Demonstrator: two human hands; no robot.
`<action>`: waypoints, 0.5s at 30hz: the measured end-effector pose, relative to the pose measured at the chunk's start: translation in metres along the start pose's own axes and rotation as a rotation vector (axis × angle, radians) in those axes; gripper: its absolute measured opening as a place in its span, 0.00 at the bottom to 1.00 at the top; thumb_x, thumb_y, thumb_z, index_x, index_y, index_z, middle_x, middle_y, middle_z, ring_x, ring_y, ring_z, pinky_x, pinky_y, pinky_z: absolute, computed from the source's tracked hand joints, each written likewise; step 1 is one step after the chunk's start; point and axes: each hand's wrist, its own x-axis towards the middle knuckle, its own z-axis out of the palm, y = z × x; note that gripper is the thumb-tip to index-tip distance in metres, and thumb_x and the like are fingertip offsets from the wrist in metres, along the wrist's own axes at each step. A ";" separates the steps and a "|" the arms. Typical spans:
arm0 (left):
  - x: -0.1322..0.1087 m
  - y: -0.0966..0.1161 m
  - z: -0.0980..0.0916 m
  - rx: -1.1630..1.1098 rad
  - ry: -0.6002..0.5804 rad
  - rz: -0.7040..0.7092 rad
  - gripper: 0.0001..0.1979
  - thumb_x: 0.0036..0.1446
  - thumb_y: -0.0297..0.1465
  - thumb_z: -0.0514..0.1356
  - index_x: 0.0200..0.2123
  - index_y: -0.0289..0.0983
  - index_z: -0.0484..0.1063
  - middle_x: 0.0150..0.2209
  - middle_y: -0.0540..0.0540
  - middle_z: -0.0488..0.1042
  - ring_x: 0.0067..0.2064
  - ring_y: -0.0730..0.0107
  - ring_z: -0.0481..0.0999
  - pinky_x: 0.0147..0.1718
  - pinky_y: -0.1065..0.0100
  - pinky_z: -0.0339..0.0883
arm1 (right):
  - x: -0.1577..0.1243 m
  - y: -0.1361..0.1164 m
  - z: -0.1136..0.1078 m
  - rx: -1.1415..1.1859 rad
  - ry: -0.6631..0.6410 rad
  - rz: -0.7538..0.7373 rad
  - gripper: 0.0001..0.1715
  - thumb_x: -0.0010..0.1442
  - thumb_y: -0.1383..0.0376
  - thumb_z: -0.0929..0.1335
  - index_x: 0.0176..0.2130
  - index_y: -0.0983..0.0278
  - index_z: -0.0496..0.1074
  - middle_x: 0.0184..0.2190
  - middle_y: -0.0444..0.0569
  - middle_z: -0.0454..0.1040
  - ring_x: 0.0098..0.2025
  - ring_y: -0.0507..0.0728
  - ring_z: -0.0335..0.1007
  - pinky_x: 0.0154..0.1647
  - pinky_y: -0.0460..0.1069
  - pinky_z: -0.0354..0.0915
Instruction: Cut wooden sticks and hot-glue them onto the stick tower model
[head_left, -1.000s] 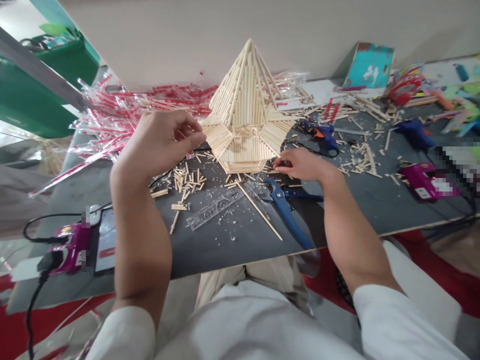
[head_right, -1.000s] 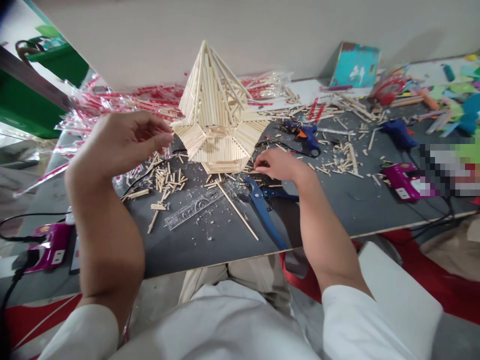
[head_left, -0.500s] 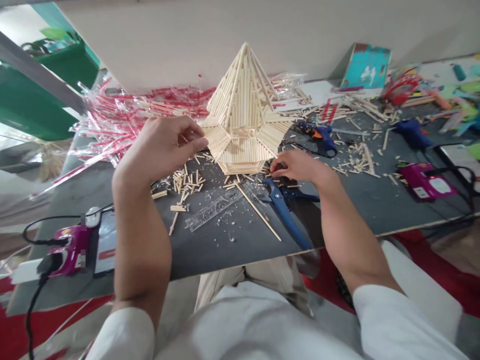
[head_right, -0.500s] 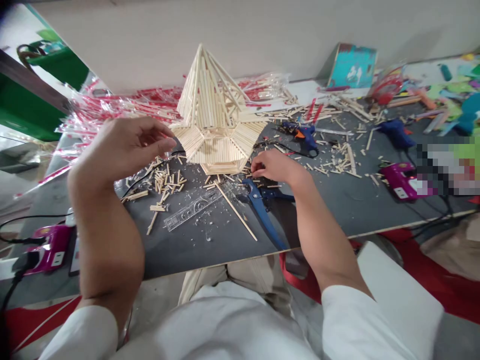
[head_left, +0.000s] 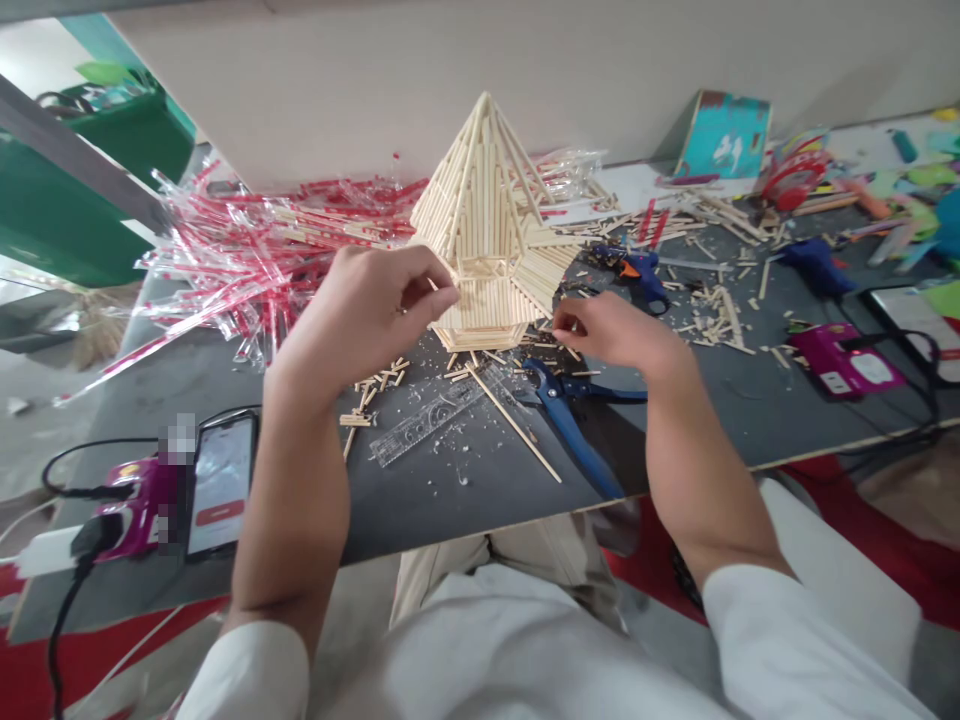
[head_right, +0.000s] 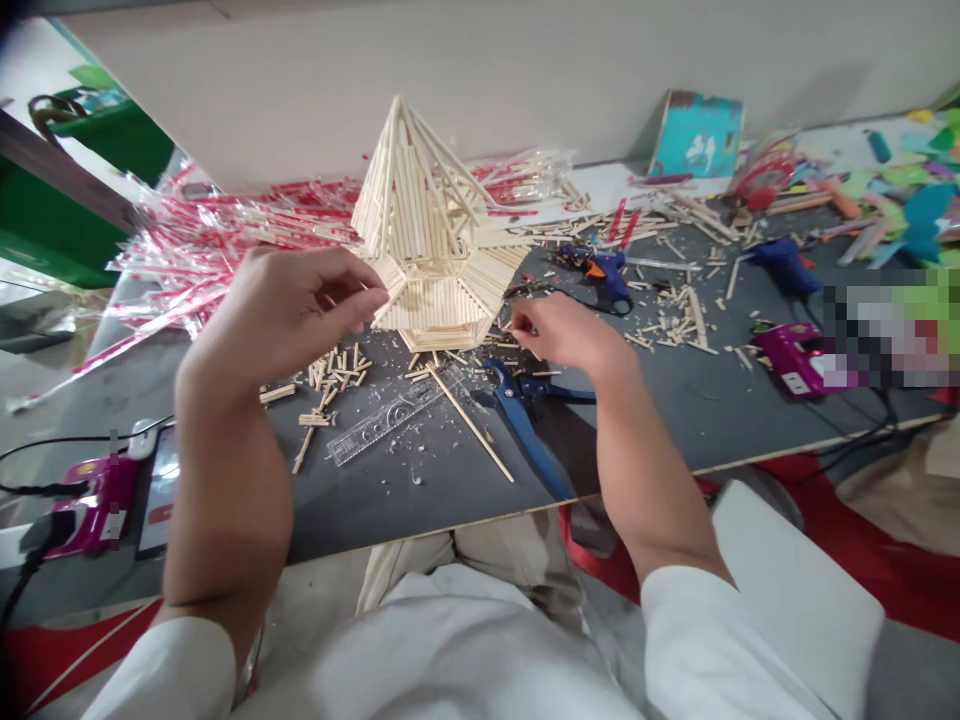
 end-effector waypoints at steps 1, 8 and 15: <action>0.001 0.002 0.003 -0.013 -0.015 0.029 0.07 0.63 0.33 0.62 0.37 0.38 0.80 0.28 0.51 0.79 0.30 0.72 0.75 0.34 0.68 0.63 | -0.006 0.003 -0.007 0.053 0.012 0.007 0.10 0.65 0.60 0.66 0.39 0.63 0.75 0.34 0.50 0.80 0.35 0.58 0.76 0.36 0.52 0.64; 0.006 0.025 0.035 -0.105 -0.108 0.181 0.12 0.70 0.33 0.55 0.43 0.35 0.78 0.37 0.44 0.81 0.36 0.68 0.78 0.35 0.67 0.64 | -0.056 -0.020 -0.073 0.134 0.107 0.035 0.11 0.64 0.54 0.70 0.40 0.57 0.81 0.39 0.48 0.83 0.38 0.62 0.78 0.39 0.56 0.67; 0.005 0.041 0.054 -0.283 -0.268 0.216 0.13 0.72 0.33 0.53 0.43 0.34 0.76 0.34 0.44 0.80 0.34 0.70 0.77 0.34 0.68 0.65 | -0.046 -0.085 -0.102 0.207 0.096 -0.225 0.09 0.64 0.60 0.69 0.38 0.55 0.81 0.36 0.44 0.82 0.35 0.58 0.77 0.36 0.54 0.66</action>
